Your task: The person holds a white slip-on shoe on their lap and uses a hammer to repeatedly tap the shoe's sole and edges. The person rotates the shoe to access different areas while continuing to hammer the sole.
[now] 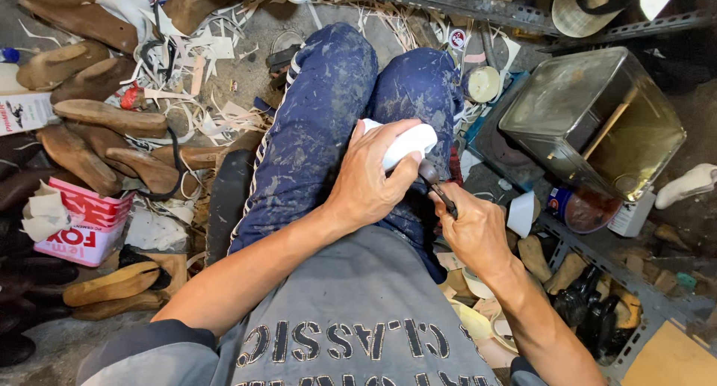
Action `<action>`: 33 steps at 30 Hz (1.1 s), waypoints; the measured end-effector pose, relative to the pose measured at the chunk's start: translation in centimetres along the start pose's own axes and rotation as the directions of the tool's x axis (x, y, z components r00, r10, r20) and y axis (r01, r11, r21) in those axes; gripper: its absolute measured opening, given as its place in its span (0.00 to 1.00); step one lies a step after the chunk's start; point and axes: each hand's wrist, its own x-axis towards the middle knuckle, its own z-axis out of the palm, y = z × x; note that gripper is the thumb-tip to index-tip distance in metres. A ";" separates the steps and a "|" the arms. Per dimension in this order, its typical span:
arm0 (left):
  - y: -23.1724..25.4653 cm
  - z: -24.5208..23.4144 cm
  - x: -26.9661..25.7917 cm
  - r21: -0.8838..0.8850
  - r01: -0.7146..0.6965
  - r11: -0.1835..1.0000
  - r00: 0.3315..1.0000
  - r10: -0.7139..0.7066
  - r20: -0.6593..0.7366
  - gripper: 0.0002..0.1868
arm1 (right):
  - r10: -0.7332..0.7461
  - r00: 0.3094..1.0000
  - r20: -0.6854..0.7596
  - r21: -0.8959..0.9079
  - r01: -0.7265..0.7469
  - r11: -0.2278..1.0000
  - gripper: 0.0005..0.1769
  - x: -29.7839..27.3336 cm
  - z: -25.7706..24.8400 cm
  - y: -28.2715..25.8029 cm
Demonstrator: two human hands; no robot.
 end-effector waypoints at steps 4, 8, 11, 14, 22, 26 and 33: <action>-0.1 -0.1 0.1 -0.017 -0.008 1.000 1.000 0.008 -0.021 0.27 | 0.037 0.998 0.047 -0.073 -0.033 0.997 0.09 -0.2 0.2 0.7; 0.2 -0.9 0.7 0.067 -0.114 0.991 0.991 0.119 -0.062 0.23 | 0.020 0.972 0.233 0.025 -0.026 0.999 0.07 1.9 -3.4 -1.7; -1.2 -2.2 2.2 0.048 -0.134 0.990 0.987 0.138 -0.077 0.21 | -0.008 0.936 0.353 0.113 -0.034 0.993 0.12 2.6 -4.5 -1.4; -0.5 -2.7 2.8 0.020 -0.169 0.985 0.985 0.170 -0.040 0.21 | -0.012 0.894 0.448 0.230 -0.102 0.968 0.12 4.0 -6.1 -2.0; 0.2 -4.0 3.3 -0.079 -0.121 0.990 0.987 0.128 0.093 0.23 | 0.021 0.676 0.736 0.116 -0.157 0.981 0.20 10.3 -10.7 -4.2; 0.8 -4.2 3.1 0.018 -0.136 0.991 0.978 0.131 0.160 0.26 | -0.098 0.570 0.816 0.051 0.098 0.994 0.23 12.6 -10.4 -0.7; 1.0 -4.5 3.4 -0.013 -0.114 0.993 0.975 0.115 0.193 0.29 | 0.012 0.465 0.885 -0.058 0.085 0.995 0.25 15.1 -11.4 -0.7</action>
